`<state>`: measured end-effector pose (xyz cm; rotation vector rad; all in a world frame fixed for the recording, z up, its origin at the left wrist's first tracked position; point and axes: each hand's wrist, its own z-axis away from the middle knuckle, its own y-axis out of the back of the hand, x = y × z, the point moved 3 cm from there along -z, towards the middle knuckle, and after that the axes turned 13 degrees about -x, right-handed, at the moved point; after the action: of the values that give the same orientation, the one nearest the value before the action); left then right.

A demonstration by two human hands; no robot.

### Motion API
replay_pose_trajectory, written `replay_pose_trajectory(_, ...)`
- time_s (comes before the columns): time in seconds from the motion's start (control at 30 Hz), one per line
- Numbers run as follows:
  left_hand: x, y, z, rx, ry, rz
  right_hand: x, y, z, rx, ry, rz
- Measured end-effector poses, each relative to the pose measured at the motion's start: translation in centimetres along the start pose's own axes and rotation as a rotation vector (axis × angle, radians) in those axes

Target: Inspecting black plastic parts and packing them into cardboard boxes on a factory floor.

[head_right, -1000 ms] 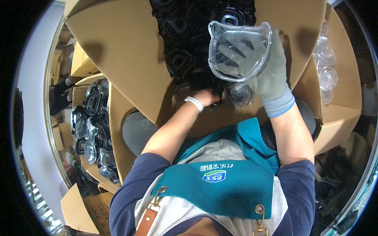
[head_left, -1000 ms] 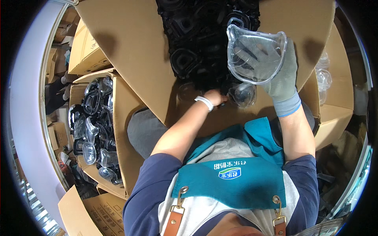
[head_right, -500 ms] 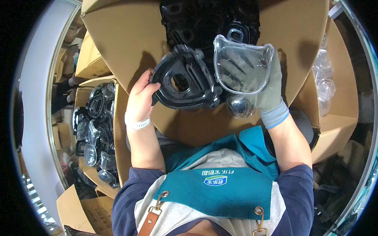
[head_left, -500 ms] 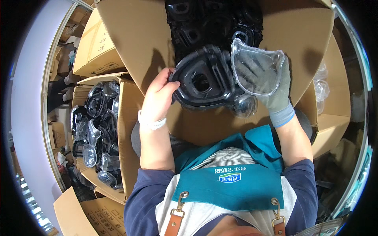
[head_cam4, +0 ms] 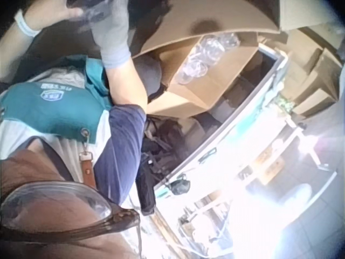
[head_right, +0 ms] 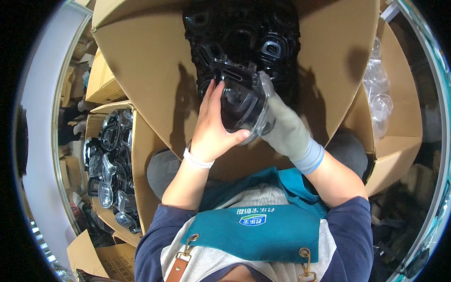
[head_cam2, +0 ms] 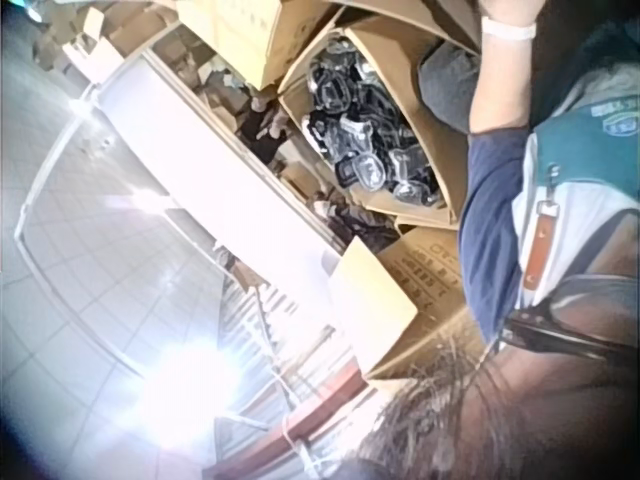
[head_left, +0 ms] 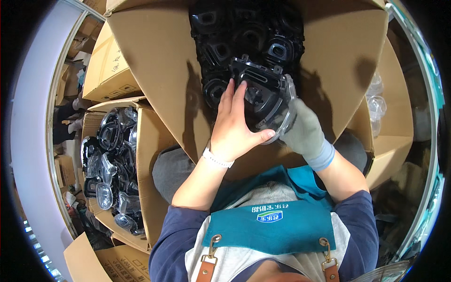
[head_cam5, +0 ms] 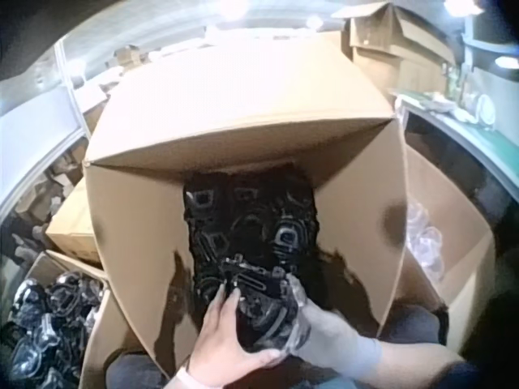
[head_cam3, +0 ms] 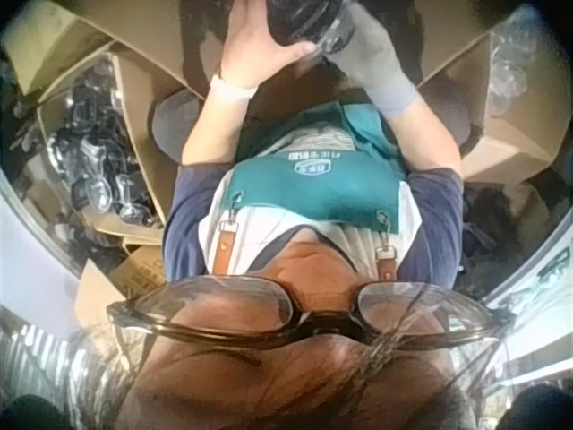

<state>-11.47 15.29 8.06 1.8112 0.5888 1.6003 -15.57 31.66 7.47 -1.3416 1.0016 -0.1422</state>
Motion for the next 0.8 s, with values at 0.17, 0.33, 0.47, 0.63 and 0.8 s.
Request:
replay_pose_trajectory(0.17, -0.1, -2.2, -0.2, 0.106, -0.189, 0.380, 0.0, 0.0, 2.1, 0.001, 0.190, 1.034)
replay_pose_trajectory(0.33, 0.6, -4.9, 0.3, -0.085, -0.207, 0.826, 0.6, 1.5, 2.5, -0.132, 0.280, 1.663)
replay_pose_trajectory(0.47, 2.0, -4.2, -0.2, -0.132, -0.265, 1.046, 0.9, 0.9, 2.5, -0.171, 0.416, 1.180)
replay_pose_trajectory(0.63, 1.7, -3.3, -0.7, 0.134, -0.263, 1.177, 0.7, 0.4, 2.3, -0.139, 0.449, 1.395)
replay_pose_trajectory(0.8, 1.0, -3.2, 0.1, -0.059, -0.232, 1.060, 0.3, 0.6, 2.1, -0.113, 0.335, 1.229)
